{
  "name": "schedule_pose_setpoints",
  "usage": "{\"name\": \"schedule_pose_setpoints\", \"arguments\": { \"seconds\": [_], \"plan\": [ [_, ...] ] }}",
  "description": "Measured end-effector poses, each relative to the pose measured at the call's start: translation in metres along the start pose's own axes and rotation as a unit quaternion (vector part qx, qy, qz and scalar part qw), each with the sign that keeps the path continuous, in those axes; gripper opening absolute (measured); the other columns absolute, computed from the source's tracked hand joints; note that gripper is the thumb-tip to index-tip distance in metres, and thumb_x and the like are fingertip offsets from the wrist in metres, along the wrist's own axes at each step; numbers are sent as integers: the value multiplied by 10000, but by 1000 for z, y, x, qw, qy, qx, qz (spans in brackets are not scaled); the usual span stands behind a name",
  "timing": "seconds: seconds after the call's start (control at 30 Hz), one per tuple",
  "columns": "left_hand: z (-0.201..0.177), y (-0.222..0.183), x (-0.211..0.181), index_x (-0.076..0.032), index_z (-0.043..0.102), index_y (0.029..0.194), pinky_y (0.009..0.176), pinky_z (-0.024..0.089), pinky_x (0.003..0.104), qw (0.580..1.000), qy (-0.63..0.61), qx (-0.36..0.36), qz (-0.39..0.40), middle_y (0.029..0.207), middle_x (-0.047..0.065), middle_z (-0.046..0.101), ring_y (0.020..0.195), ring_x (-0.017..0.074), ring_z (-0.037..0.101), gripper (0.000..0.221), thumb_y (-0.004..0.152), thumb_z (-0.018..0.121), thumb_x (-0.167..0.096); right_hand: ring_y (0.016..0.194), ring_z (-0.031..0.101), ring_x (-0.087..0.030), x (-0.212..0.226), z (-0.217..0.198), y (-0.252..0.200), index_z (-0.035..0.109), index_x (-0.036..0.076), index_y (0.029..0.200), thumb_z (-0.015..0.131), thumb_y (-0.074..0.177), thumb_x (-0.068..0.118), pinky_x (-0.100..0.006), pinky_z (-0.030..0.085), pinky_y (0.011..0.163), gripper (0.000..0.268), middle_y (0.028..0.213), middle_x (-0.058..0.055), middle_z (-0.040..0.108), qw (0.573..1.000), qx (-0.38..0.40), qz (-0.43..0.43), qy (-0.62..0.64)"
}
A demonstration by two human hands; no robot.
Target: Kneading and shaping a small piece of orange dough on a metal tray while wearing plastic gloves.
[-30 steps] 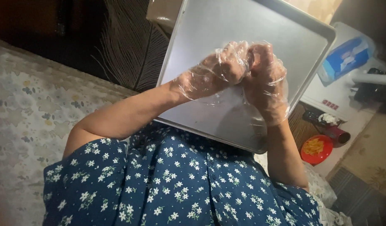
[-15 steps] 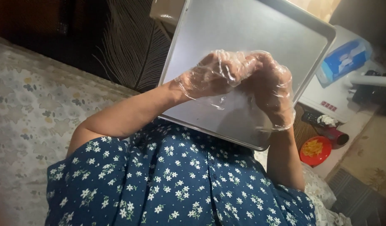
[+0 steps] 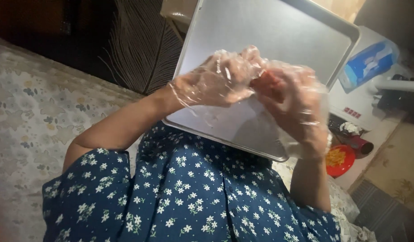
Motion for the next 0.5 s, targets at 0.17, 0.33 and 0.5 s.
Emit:
{"name": "schedule_pose_setpoints", "arguments": {
  "seconds": [0.17, 0.33, 0.5],
  "plan": [
    [39, -8, 20, -47, 666, 991, 555, 571, 312, 992, -111, -50, -20, 842, 78, 632, 617, 274, 705, 142, 882, 752, -78, 754, 612, -251, -86, 89, 7, 647, 208, 841, 834, 774, 90, -349, 484, 720, 230, 760, 13, 564, 982, -125, -142, -1],
    [27, -5, 19, -77, 652, 978, 594, 551, 255, 974, -208, -58, -73, 842, 61, 637, 665, 223, 685, 128, 871, 720, -64, 703, 601, -227, -66, 75, 23, 588, 205, 789, 768, 818, 28, -333, 475, 691, 254, 721, 33, 506, 983, -127, -134, -1],
    [15, 6, 14, -114, 633, 962, 644, 524, 182, 931, -334, -64, -130, 842, 39, 643, 726, 158, 658, 135, 856, 679, -45, 658, 587, -319, -25, 52, 32, 588, 98, 762, 740, 852, -59, -375, 459, 636, 236, 695, -84, 541, 973, -170, -154, -34]
  ]
}}
Point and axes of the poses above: each hand's wrist, its own y-axis towards the middle knuckle, its own z-axis out of the palm, x = y × z, the point moved 1 cm from there along y, towards the middle knuckle
